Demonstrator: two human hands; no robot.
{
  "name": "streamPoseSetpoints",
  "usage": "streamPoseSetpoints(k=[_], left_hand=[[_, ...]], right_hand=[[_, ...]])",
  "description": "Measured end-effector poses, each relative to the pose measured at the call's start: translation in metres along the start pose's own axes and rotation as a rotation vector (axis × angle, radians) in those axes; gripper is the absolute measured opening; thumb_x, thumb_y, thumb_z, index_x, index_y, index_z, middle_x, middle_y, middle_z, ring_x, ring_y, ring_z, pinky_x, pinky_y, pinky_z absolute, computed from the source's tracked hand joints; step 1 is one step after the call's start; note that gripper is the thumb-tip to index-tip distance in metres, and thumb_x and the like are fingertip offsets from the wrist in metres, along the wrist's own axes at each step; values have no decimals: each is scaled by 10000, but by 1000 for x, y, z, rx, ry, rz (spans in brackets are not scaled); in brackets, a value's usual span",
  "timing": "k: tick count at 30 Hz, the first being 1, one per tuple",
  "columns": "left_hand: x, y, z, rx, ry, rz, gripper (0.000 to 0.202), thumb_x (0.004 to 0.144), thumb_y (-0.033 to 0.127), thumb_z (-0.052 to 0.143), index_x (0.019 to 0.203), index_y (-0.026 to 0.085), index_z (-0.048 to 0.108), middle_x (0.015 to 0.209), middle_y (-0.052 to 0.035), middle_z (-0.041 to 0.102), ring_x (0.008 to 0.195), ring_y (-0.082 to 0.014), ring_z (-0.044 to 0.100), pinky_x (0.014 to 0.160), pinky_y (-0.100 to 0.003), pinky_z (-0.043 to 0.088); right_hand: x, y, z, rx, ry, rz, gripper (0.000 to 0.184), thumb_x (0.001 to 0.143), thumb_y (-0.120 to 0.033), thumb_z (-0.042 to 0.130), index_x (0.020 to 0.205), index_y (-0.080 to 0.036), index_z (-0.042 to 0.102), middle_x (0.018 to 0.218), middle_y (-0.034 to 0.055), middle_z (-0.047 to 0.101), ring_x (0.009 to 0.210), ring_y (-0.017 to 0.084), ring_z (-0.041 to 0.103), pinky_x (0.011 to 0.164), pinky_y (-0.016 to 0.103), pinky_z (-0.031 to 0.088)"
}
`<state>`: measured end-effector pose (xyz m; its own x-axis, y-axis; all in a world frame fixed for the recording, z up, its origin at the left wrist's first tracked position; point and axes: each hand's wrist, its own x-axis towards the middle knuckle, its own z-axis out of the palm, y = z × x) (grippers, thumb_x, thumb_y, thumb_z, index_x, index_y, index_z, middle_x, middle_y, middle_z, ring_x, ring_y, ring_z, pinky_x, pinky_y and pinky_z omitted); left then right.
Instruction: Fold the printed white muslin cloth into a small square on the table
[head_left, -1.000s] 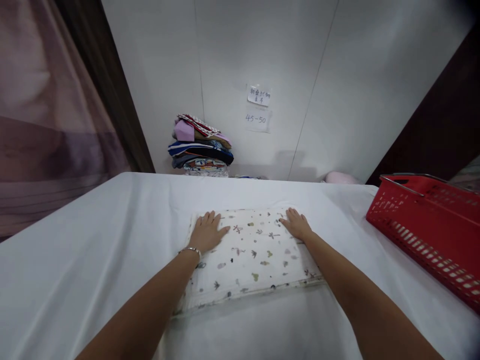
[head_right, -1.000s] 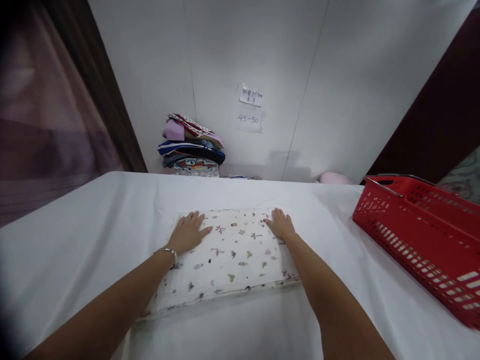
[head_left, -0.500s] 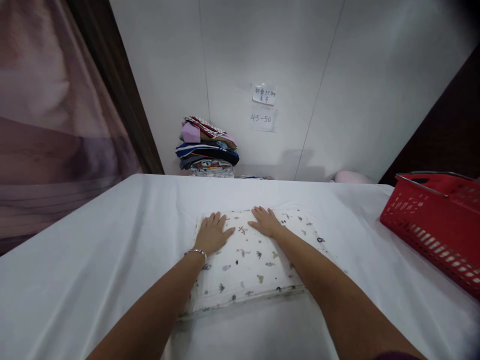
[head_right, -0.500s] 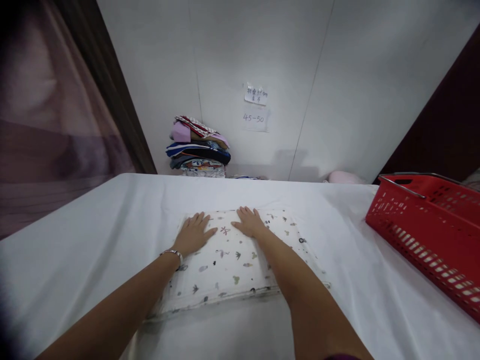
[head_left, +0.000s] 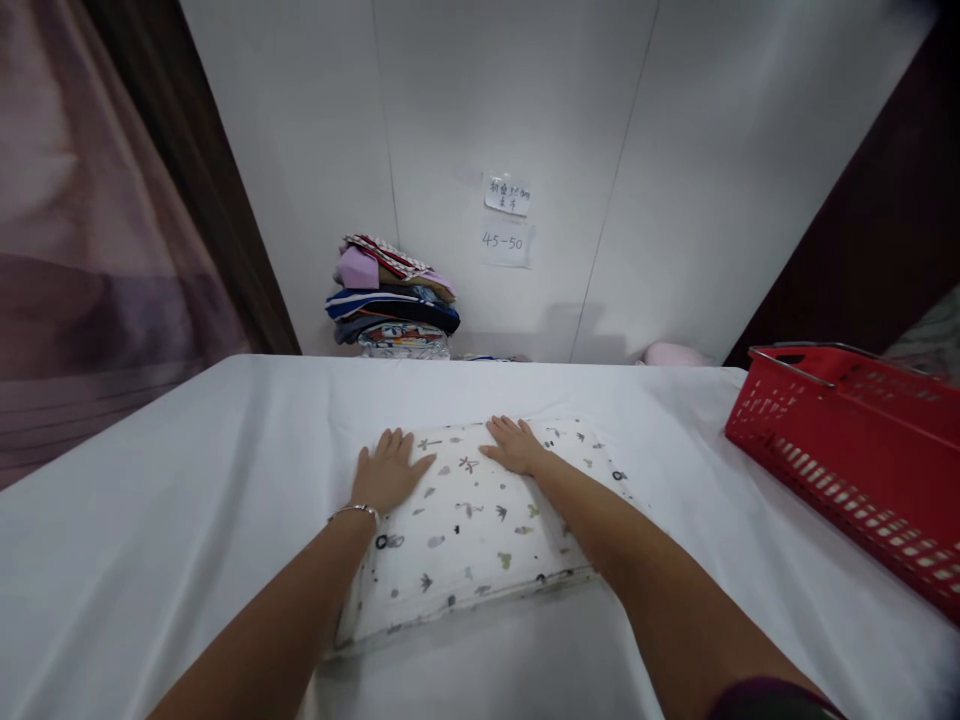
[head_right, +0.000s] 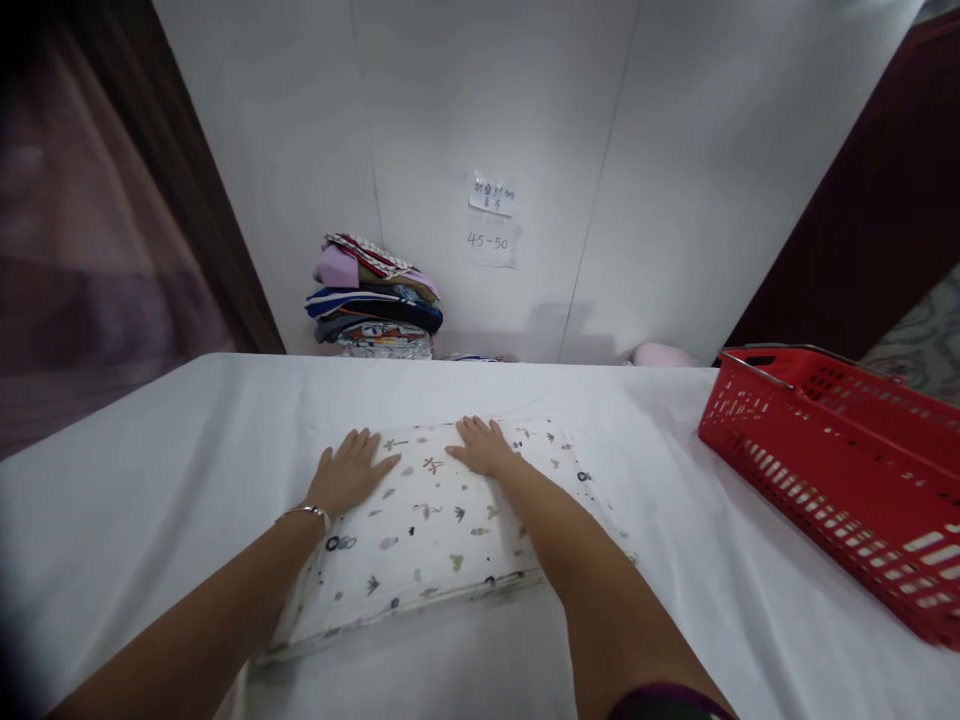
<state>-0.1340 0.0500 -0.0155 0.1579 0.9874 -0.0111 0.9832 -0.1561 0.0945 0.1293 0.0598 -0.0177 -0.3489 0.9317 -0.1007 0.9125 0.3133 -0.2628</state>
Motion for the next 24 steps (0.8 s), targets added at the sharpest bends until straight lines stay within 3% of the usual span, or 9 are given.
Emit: streamPoseSetpoints(k=[3, 7, 10, 13, 18, 21, 24], left_hand=[[1, 0, 4, 19, 16, 14, 749, 856, 608, 198, 1437, 146, 295, 1531, -74, 192, 1417, -275, 95, 1095, -547, 182], [4, -2, 8, 41, 48, 30, 739, 855, 594, 212, 1431, 142, 308, 1526, -90, 208, 1414, -289, 101, 1075, -554, 211], [6, -3, 10, 31, 27, 25, 748, 851, 602, 218, 1442, 147, 284, 1533, -84, 187, 1416, -287, 90, 1073, -544, 223], [5, -3, 9, 32, 29, 26, 745, 855, 600, 217, 1444, 148, 277, 1534, -78, 186, 1417, -280, 86, 1073, -533, 231], [2, 0, 4, 26, 18, 11, 739, 859, 592, 220, 1443, 145, 280, 1534, -82, 187, 1418, -276, 83, 1066, -511, 253], [1, 2, 2, 12, 0, -1, 739, 861, 595, 212, 1446, 147, 270, 1539, -75, 168, 1420, -268, 76, 1075, -514, 238], [1, 2, 4, 3, 8, 2, 743, 862, 605, 206, 1443, 147, 275, 1537, -79, 176, 1418, -267, 83, 1072, -517, 241]], right_hand=[[-16, 19, -5, -54, 55, 53, 777, 875, -672, 183, 1484, -190, 176, 1550, 46, 96, 1423, 219, 50, 1132, 422, 41], [-49, 72, -13, -124, 138, 259, 755, 903, -620, 183, 1471, -122, 211, 1542, 109, 124, 1419, 258, 47, 1118, 473, -14], [-68, 111, -16, -91, 115, 415, 763, 893, -640, 177, 1473, -145, 207, 1543, 89, 133, 1416, 259, 80, 1118, 485, 64], [-73, 130, -13, -46, 103, 445, 783, 874, -676, 162, 1481, -183, 184, 1550, 46, 110, 1418, 239, 88, 1120, 448, 131], [-69, 128, -13, -61, 88, 442, 773, 879, -667, 164, 1478, -179, 193, 1549, 40, 116, 1417, 232, 96, 1118, 450, 145], [-67, 113, -15, -115, 114, 459, 753, 893, -639, 175, 1468, -155, 223, 1545, 71, 129, 1417, 254, 78, 1112, 503, 100], [-64, 91, -8, -207, 166, 357, 735, 905, -616, 169, 1466, -145, 231, 1547, 82, 118, 1421, 245, 19, 1115, 498, 11]])
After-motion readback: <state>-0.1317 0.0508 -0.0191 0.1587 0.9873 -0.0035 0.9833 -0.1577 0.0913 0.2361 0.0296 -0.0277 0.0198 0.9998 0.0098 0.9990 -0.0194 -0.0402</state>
